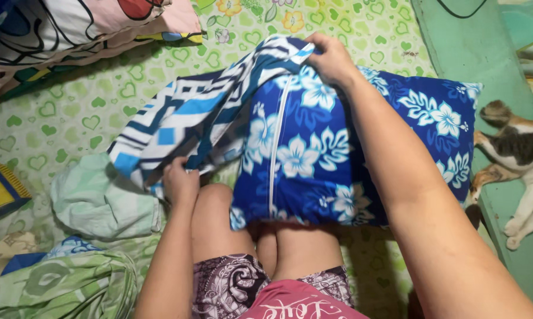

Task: The person inserts a pillow into a blue floral pillowcase, then places a second patterned pillowcase over it. They smooth the fabric and adjust the corners while sitting on a bed.

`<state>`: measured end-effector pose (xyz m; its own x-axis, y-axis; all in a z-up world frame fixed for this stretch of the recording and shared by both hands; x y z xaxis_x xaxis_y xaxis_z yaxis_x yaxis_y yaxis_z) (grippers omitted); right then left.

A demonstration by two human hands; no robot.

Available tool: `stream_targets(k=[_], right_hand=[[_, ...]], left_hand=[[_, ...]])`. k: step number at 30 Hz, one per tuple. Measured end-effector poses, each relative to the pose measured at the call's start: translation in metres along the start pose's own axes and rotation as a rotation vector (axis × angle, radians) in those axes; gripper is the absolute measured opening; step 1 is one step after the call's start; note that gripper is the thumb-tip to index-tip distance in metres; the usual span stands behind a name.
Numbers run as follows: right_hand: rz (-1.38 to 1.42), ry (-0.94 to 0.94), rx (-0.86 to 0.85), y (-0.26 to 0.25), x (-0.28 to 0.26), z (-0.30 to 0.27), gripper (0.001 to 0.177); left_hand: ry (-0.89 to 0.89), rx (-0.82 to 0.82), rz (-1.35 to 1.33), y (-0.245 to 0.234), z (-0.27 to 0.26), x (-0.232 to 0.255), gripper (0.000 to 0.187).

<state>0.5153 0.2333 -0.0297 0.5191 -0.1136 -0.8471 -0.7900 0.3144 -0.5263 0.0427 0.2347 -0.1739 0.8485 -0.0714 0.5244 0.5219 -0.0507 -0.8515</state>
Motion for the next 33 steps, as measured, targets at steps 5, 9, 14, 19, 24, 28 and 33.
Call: stream_targets(k=[5,9,14,19,24,28,33], right_hand=[[-0.361,0.051,0.190,0.005,0.016,0.013,0.028],[-0.661,-0.161,0.238,0.039,-0.035,-0.021,0.035],[-0.597,-0.550,-0.241,0.107,-0.093,-0.171,0.081],[-0.760,-0.660,-0.322,0.157,-0.098,-0.251,0.081],[-0.768,-0.671,-0.201,0.164,-0.084,-0.227,0.049],[-0.519,-0.617,-0.083,0.123,-0.106,-0.214,0.041],[-0.411,-0.519,-0.062,0.100,-0.138,-0.208,0.034]], left_hand=[[-0.167,-0.005,-0.152,-0.042,-0.016,-0.008,0.033],[-0.482,-0.237,-0.701,-0.018,-0.021,-0.005,0.027],[-0.626,-0.327,-1.428,0.024,-0.035,0.017,0.030],[-0.358,-0.172,-1.965,0.044,-0.003,0.007,0.034],[-0.241,-0.052,-1.846,0.020,0.029,-0.004,0.038],[-0.356,-0.177,-1.954,0.009,0.019,0.028,0.045],[-0.335,-0.035,-2.063,0.026,0.021,0.041,0.036]])
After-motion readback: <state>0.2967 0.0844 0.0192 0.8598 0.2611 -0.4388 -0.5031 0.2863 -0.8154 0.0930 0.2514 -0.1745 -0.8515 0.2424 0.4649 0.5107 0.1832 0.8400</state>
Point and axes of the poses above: each hand's wrist, its own z-axis towards the middle knuckle, its own y-axis out of the palm, x = y × z, the point moved 6 cm from there along z, towards the middle knuckle, and after that the axes turned 2 degrees about z, right-handed, at the moved point
